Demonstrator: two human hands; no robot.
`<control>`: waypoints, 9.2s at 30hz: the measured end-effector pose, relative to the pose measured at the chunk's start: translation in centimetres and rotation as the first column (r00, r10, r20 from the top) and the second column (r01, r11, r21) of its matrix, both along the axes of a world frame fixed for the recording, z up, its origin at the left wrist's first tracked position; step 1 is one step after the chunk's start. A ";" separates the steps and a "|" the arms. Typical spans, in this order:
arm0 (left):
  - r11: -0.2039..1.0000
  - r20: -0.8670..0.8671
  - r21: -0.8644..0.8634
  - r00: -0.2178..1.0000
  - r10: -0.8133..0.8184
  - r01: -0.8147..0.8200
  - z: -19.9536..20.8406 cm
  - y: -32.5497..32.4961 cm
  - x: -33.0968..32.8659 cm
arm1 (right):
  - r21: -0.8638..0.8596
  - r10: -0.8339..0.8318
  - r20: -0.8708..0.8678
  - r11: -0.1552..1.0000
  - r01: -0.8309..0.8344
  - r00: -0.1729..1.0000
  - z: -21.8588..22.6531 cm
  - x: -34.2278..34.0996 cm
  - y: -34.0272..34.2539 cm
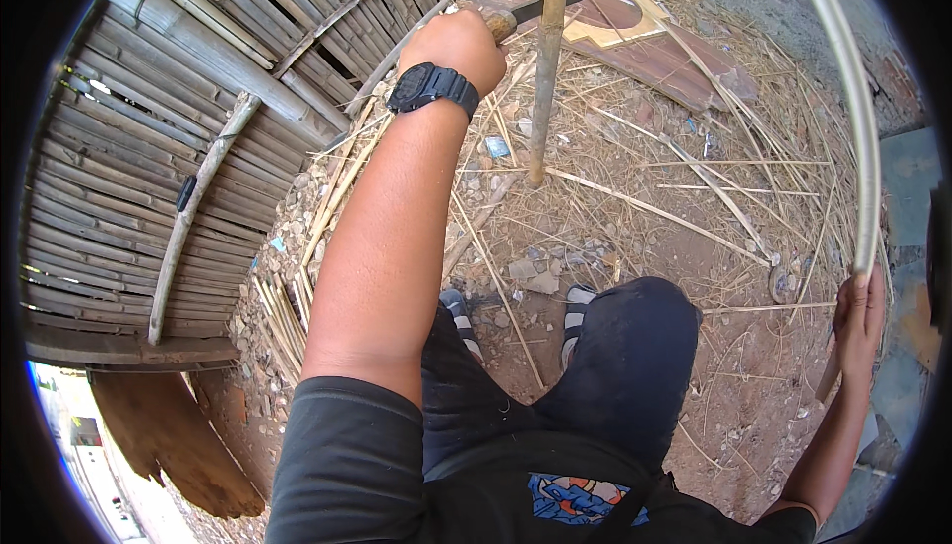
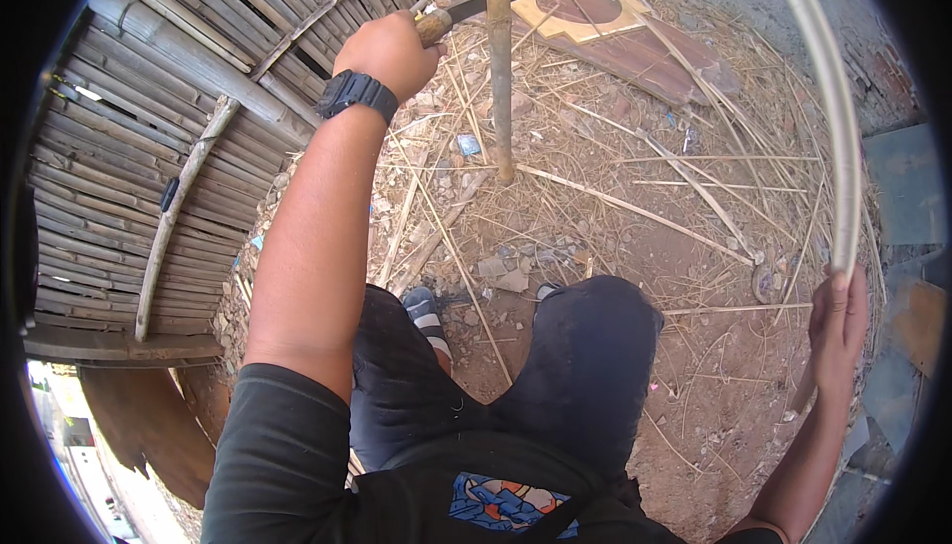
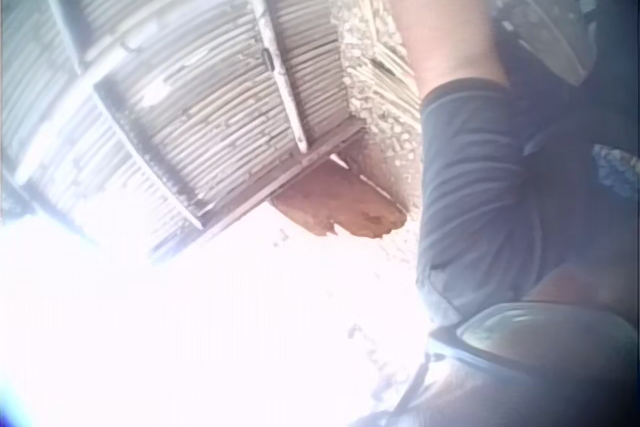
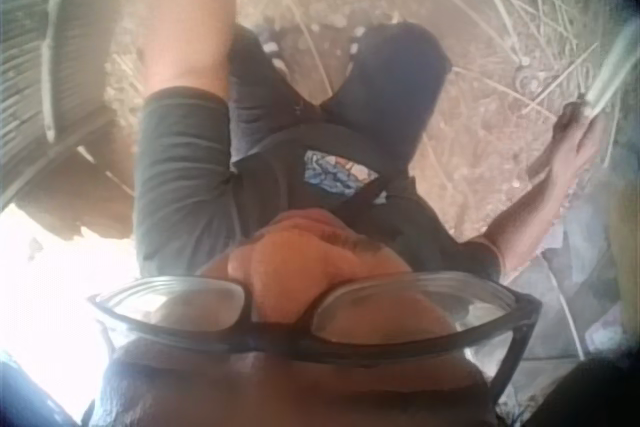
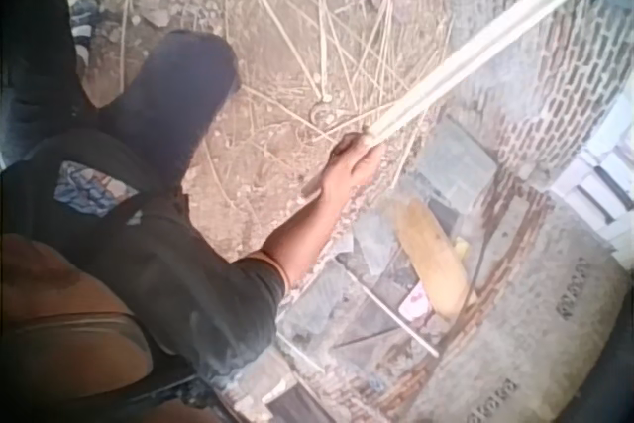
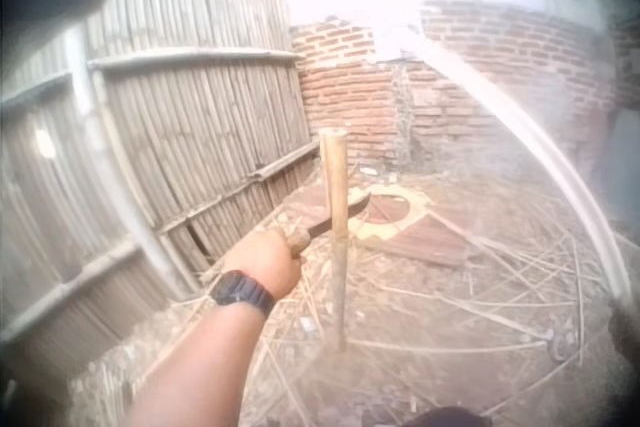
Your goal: The person splits a long bamboo pole into thin strips using a machete. They hold the pole against a vertical bamboo stake and repeatedly strike it with the machete to separate the strips.
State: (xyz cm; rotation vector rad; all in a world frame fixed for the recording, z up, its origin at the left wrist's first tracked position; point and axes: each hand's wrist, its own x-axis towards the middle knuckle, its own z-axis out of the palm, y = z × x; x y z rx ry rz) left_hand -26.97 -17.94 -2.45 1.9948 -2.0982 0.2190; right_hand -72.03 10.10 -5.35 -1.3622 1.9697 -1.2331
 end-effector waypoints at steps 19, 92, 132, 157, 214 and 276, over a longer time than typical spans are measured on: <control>1.000 -0.024 -0.002 0.999 -0.021 0.021 -0.4 0.3 0.7 | 0.104 0.040 -0.007 0.994 -0.039 0.999 -1.8 1.4 -1.0; 0.960 0.087 0.269 0.990 -0.107 0.080 0.5 0.2 -1.5 | 0.305 0.101 -0.123 0.950 -0.059 0.987 -7.5 1.6 5.9; 0.935 -0.301 0.100 0.906 -0.297 0.340 -4.6 -1.7 2.1 | 0.184 0.035 -0.214 0.983 0.005 0.976 -7.4 3.8 10.5; 0.955 -0.262 0.121 0.936 -0.233 0.272 -4.0 -0.8 1.7 | 0.360 0.069 0.281 0.917 -0.172 0.957 -8.4 6.3 7.9; 0.874 -0.339 0.392 0.928 -0.153 0.287 -2.3 -1.9 2.1 | 0.333 0.251 -0.402 0.936 -0.115 0.881 -9.9 5.2 2.1; 0.978 -0.439 0.156 0.897 -0.058 0.139 -5.7 3.5 5.5 | 0.231 0.347 0.071 0.906 -0.354 0.935 -8.6 5.2 -0.7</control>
